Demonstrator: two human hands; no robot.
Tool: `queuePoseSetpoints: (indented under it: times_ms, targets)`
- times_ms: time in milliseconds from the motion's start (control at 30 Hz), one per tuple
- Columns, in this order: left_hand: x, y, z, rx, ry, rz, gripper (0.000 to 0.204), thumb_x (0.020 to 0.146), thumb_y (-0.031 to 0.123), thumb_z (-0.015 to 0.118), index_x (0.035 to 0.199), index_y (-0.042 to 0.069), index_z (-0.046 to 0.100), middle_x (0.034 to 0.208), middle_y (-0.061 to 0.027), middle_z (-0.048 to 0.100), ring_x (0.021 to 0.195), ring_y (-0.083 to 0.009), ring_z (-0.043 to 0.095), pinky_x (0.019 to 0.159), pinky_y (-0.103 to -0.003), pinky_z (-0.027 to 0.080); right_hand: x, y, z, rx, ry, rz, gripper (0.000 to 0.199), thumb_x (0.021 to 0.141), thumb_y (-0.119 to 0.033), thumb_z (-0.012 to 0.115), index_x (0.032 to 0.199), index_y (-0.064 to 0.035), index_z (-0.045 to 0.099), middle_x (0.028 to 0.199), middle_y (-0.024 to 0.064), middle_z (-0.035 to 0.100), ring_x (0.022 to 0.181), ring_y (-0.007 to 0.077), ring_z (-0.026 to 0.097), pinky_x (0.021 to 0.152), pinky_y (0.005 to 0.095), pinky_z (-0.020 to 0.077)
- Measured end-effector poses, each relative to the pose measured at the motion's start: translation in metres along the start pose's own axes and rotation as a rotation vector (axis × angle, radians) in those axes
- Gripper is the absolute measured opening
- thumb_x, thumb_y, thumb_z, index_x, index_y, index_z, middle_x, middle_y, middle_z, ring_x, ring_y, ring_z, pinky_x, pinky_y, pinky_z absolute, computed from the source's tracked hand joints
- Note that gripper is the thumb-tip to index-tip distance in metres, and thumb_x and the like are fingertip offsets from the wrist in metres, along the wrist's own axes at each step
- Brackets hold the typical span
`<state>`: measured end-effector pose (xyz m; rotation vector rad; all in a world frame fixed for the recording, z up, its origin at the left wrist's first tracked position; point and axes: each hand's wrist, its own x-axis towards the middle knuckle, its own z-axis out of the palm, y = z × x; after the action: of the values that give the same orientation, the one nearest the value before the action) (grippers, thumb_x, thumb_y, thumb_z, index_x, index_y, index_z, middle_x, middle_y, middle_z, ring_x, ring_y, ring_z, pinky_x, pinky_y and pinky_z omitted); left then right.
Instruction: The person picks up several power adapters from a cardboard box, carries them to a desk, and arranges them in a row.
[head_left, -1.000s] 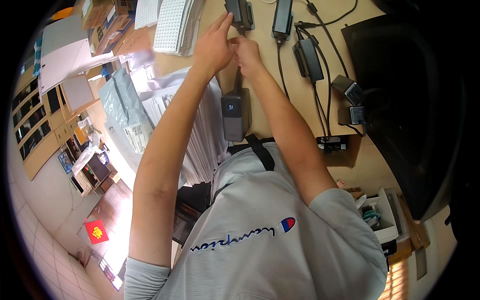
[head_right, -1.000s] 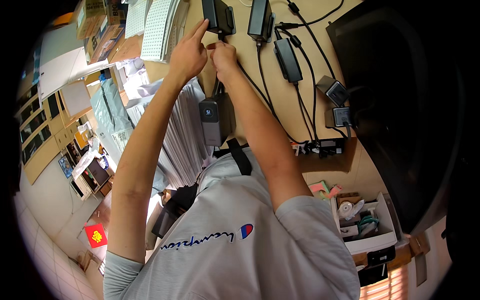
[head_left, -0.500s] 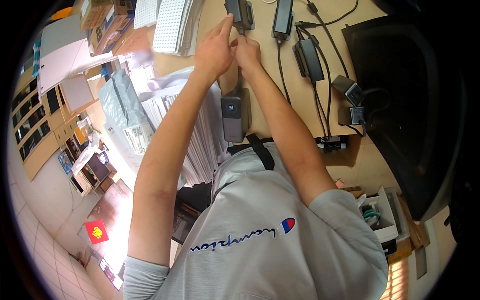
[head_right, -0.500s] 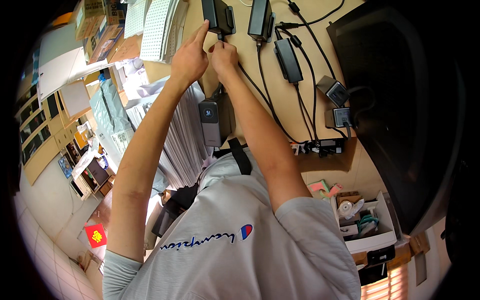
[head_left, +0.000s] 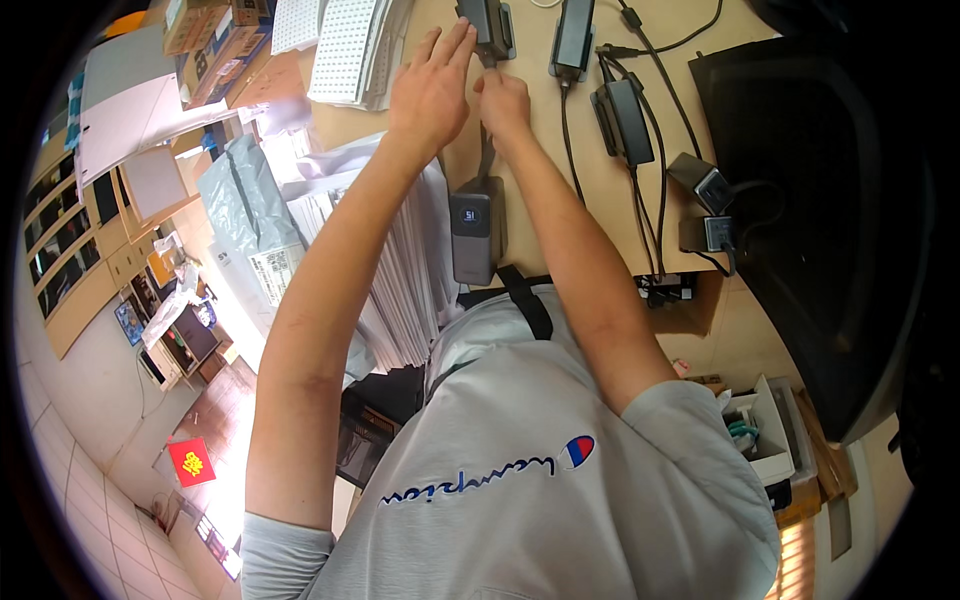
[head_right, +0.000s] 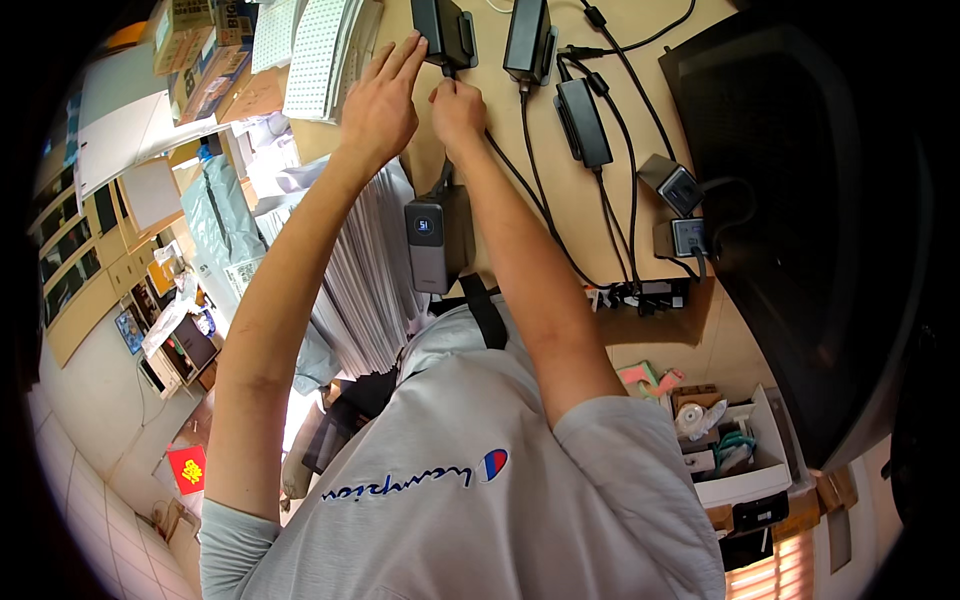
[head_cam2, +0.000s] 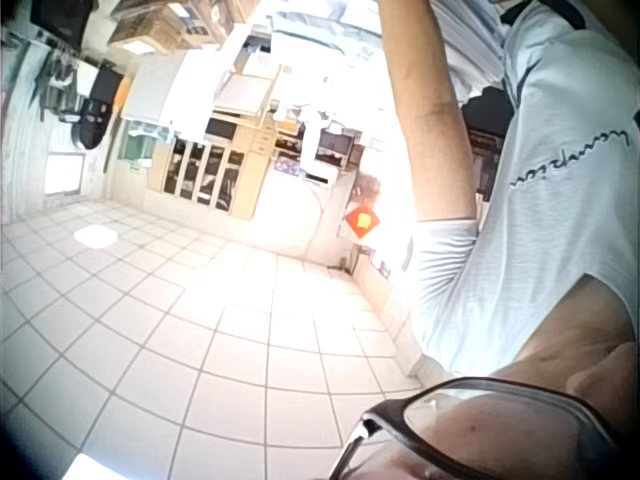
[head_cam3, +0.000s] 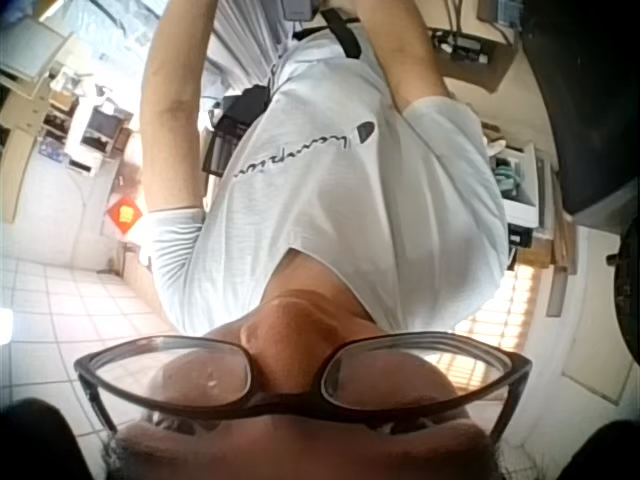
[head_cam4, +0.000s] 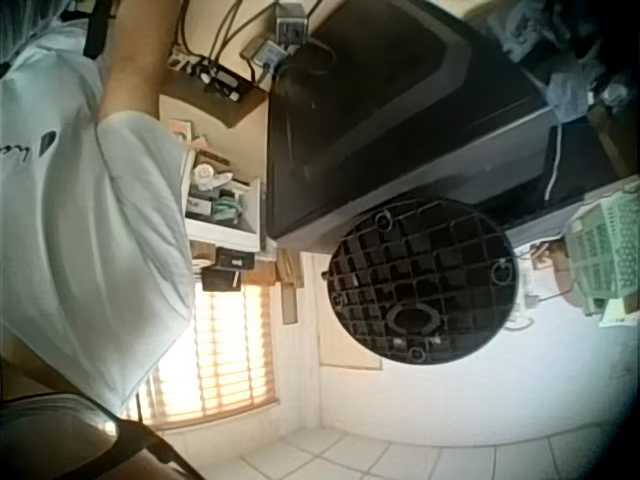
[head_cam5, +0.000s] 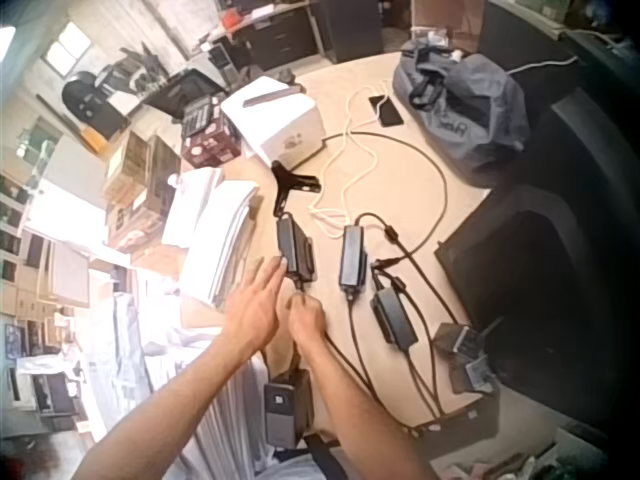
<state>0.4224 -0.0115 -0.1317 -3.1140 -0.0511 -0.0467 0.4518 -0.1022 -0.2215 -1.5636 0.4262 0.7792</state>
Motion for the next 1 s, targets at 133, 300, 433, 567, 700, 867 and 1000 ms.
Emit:
queuePoseSetpoints:
  times_ms: [133, 300, 433, 567, 700, 867, 1000]
  targets:
    - [0.003, -0.006, -0.003, -0.079, -0.086, 0.010, 0.070, 0.079, -0.003, 0.052, 0.147, 0.009, 0.046, 0.154, -0.0028, 0.045, 0.124, -0.0255, 0.056, 0.094, -0.041, 0.051, 0.004, 0.003, 0.004, 0.011, 0.007, 0.002, 0.035, 0.091, -0.027, 0.049, 0.076, -0.0034, 0.071, 0.083, 0.0180, 0.071, 0.082, 0.0328, 0.068, 0.077, 0.0416, 0.0514]
    - [0.003, -0.007, -0.007, -0.013, -0.155, 0.039, 0.071, 0.078, -0.001, 0.053, 0.148, 0.008, 0.044, 0.156, -0.0034, 0.043, 0.109, -0.0262, 0.065, 0.087, -0.040, 0.052, 0.003, 0.000, 0.004, -0.024, -0.006, -0.056, 0.035, 0.093, -0.025, 0.047, 0.079, -0.0035, 0.071, 0.085, 0.0177, 0.071, 0.083, 0.0330, 0.068, 0.077, 0.0422, 0.0512]
    - [0.000, 0.006, -0.017, 0.014, -0.305, -0.040, 0.077, 0.076, 0.003, 0.059, 0.151, 0.008, 0.040, 0.159, -0.0034, 0.038, 0.102, -0.0276, 0.068, 0.087, -0.040, 0.052, 0.007, 0.001, 0.001, -0.097, -0.017, -0.079, 0.036, 0.095, -0.026, 0.046, 0.082, -0.0032, 0.071, 0.082, 0.0167, 0.071, 0.081, 0.0299, 0.069, 0.076, 0.0414, 0.0515]
    - [0.005, 0.000, -0.022, -0.032, -0.294, -0.022, 0.078, 0.076, 0.003, 0.059, 0.151, 0.009, 0.039, 0.158, -0.0033, 0.039, 0.106, -0.0287, 0.067, 0.090, -0.042, 0.052, 0.006, -0.004, -0.001, -0.003, -0.090, -0.035, 0.034, 0.096, -0.025, 0.046, 0.088, -0.0032, 0.070, 0.079, 0.0142, 0.071, 0.080, 0.0254, 0.070, 0.074, 0.0384, 0.0527]
    - [0.009, -0.001, -0.022, -0.163, -0.269, -0.051, 0.073, 0.079, 0.006, 0.059, 0.149, 0.008, 0.040, 0.156, -0.0080, 0.041, 0.114, -0.0325, 0.063, 0.096, -0.042, 0.051, 0.002, -0.006, -0.018, -0.035, -0.164, -0.074, 0.032, 0.098, -0.029, 0.050, 0.096, -0.0024, 0.069, 0.079, 0.0137, 0.071, 0.083, 0.0259, 0.071, 0.078, 0.0380, 0.0539]
    - [-0.068, 0.013, 0.013, -0.879, -0.025, -0.483, 0.057, 0.093, 0.020, 0.061, 0.144, 0.000, 0.045, 0.143, -0.0170, 0.052, 0.119, -0.0327, 0.061, 0.100, -0.040, 0.049, -0.033, 0.056, -0.051, -0.027, -0.137, -0.293, 0.048, 0.102, -0.039, 0.049, 0.131, -0.0012, 0.056, 0.133, 0.0209, 0.060, 0.126, 0.0304, 0.057, 0.104, 0.0383, 0.0433]
    - [-0.146, 0.049, 0.014, -1.410, -0.069, -1.001, 0.048, 0.103, 0.039, 0.046, 0.129, 0.001, 0.058, 0.126, -0.0161, 0.063, 0.111, -0.0251, 0.064, 0.098, -0.037, 0.049, -0.124, 0.087, -0.071, 0.233, -0.249, 0.174, 0.068, 0.104, -0.058, 0.034, 0.148, -0.0068, 0.041, 0.144, 0.0081, 0.047, 0.137, 0.0184, 0.039, 0.116, 0.0385, 0.0273]
